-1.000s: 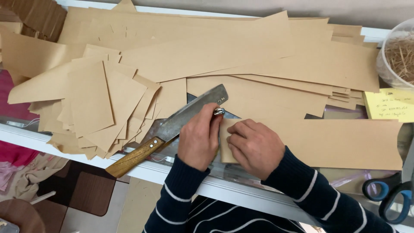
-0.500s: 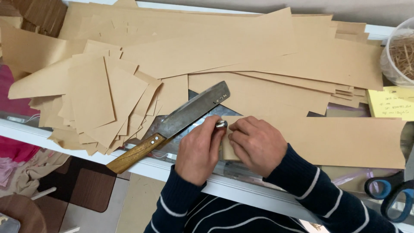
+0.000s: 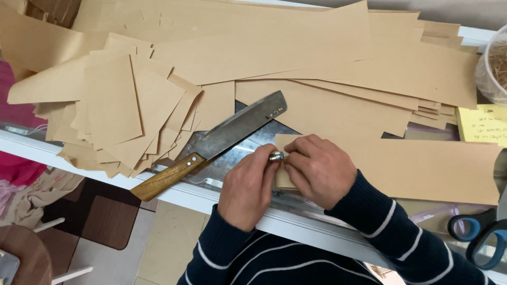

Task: Folding and cutting brown paper sheets to prepare packaging or display materials for bakery items.

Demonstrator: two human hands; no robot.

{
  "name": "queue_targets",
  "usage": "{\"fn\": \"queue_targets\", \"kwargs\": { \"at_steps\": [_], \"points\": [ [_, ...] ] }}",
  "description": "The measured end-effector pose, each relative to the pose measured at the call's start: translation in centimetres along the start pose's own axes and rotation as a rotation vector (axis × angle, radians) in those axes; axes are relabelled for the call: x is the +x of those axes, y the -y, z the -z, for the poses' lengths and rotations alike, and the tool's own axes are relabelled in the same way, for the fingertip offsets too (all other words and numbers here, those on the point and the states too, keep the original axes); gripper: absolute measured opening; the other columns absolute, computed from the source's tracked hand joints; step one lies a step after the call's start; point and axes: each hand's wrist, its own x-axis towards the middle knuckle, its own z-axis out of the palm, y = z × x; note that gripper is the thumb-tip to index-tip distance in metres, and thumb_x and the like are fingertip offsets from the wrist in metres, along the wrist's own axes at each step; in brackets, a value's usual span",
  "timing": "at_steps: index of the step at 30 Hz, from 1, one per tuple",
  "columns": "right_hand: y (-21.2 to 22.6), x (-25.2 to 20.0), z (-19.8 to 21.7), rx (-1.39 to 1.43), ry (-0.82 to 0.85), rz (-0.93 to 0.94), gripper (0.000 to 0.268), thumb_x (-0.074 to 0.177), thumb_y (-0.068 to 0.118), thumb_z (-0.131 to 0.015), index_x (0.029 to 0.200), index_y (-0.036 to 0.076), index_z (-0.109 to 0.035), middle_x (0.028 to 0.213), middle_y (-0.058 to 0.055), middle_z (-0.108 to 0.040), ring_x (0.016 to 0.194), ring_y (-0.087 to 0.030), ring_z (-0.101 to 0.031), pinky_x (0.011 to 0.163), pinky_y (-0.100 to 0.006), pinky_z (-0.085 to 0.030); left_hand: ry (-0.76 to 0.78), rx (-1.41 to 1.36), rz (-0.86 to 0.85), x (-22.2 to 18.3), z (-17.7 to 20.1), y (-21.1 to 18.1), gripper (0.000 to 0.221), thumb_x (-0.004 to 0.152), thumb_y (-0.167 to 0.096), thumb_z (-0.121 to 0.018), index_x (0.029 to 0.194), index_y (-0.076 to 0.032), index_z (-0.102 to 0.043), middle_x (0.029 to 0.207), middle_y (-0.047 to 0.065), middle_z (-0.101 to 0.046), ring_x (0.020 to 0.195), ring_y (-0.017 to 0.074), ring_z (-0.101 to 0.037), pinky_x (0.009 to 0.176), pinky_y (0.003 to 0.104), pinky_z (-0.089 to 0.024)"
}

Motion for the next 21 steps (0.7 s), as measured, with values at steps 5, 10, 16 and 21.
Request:
{"fn": "queue_targets", "kwargs": {
  "at_steps": [5,10,16,21],
  "points": [
    [-0.6,-0.3,-1.0,0.065,-0.184,0.142,0.024,0.109,0.021,-0.065,0.107,0.006,-0.083,0.12,-0.013,-0.076,0.108,-0.034,-0.073,0.088,-0.048,-0.061,0.068,0.008,0.01,-0.9,0.7,-0.5,0.017,0.115,-0.006,-0.059,0.132,-0.004,-0.06,0.1,0.014,-0.073,0.081,0.0305,-0.07,0.067,0.045,-0.055],
    [-0.6,-0.4,-1.0,0.074,-0.191,0.124,0.024,0.109,0.022,-0.065,0.106,0.007,-0.084,0.119,-0.012,-0.077,0.107,-0.034,-0.072,0.087,-0.048,-0.06,0.061,0.007,0.022,-1.2,0.6,-0.4,0.016,0.115,-0.007,-0.059,0.131,-0.005,-0.06,0.101,0.014,-0.074,0.083,0.03,-0.072,0.068,0.044,-0.056],
    [-0.5,-0.3,-0.9,0.076,-0.223,0.144,0.021,0.108,0.019,-0.067,0.106,0.006,-0.084,0.118,-0.012,-0.076,0.108,-0.033,-0.073,0.087,-0.047,-0.061,0.108,0.009,0.046,-1.9,1.0,-0.9,0.015,0.116,-0.012,-0.058,0.13,-0.007,-0.06,0.101,0.012,-0.074,0.085,0.0308,-0.072,0.068,0.045,-0.055],
    [-0.7,-0.4,-1.1,0.09,-0.223,0.134,0.021,0.107,0.019,-0.067,0.105,0.007,-0.084,0.119,-0.011,-0.076,0.108,-0.033,-0.072,0.088,-0.047,-0.06,0.103,0.005,0.053,-2.6,0.9,-1.0,0.016,0.116,-0.012,-0.058,0.131,-0.007,-0.061,0.101,0.013,-0.074,0.088,0.0323,-0.072,0.069,0.046,-0.054]
  ]
}}
